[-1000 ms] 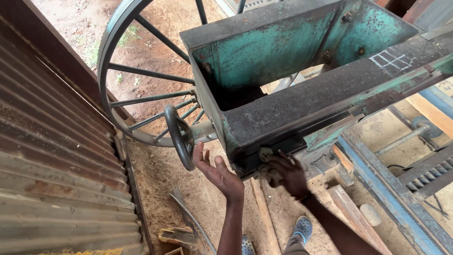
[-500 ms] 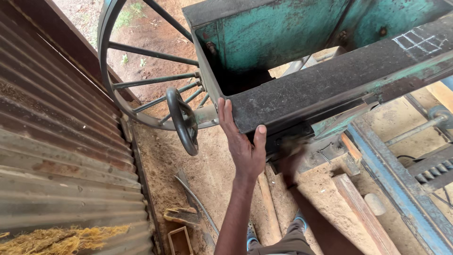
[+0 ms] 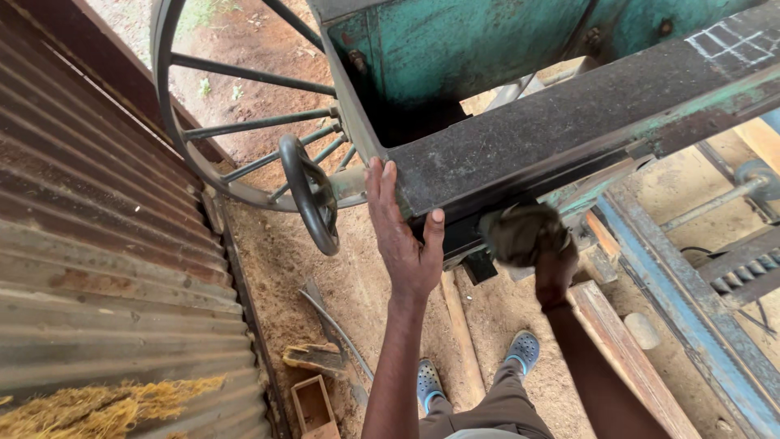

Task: The person wipes the exterior surfaces of a large green industrial machine using a cloth. They clean various parts including the main body, wheels, and frame, moving around the equipment to reach different areas.

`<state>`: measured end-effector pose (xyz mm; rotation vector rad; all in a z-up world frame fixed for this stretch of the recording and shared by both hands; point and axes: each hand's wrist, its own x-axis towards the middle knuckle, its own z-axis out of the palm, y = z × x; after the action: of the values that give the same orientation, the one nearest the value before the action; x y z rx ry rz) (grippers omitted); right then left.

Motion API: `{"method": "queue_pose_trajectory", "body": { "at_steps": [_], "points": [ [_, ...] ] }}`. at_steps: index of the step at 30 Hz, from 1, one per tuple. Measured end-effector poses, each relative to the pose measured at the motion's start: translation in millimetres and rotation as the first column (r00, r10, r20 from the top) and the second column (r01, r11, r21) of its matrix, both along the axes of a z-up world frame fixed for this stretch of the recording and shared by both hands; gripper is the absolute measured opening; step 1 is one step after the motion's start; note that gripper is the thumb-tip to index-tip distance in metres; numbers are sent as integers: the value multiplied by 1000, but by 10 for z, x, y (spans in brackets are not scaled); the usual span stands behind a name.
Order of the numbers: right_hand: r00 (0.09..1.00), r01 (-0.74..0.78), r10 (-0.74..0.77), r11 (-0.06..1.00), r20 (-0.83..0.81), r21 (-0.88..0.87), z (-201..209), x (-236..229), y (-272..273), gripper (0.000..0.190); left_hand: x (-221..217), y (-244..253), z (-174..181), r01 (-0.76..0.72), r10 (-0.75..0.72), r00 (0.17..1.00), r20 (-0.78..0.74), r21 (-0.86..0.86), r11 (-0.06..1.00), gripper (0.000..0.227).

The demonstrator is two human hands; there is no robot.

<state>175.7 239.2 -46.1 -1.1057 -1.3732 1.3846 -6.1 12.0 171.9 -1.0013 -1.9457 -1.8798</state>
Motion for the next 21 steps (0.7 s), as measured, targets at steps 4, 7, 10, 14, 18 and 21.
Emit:
{"method": "queue_pose_trajectory", "body": {
  "at_steps": [4, 7, 10, 14, 18, 21],
  "points": [
    [963, 1, -108, 918, 247, 396, -428, -195, 215, 22, 9, 74, -3, 36, -37, 999, 13, 91, 995, 73],
    [868, -37, -148, 933, 475, 358, -701, -194, 10, 16, 38, 104, 56, 103, -113, 992, 55, 157, 982, 77],
    [827, -270, -68, 822, 557, 501, -910, -296, -441, 19, 32, 86, 53, 91, -97, 995, 36, 124, 988, 78],
    [834, -359, 72, 823, 546, 440, -1004, -235, -869, 32, -47, -88, 62, 82, -82, 997, -9, 7, 997, 71],
    [903, -187, -17, 885, 430, 427, -742, 41, -192, 25, -142, -155, 65, 10, -19, 996, -93, -97, 995, 68],
    [830, -189, -124, 854, 544, 484, -436, 74, 216, 18, -146, -94, 33, 1, -8, 994, -110, -64, 998, 70]
  ]
}}
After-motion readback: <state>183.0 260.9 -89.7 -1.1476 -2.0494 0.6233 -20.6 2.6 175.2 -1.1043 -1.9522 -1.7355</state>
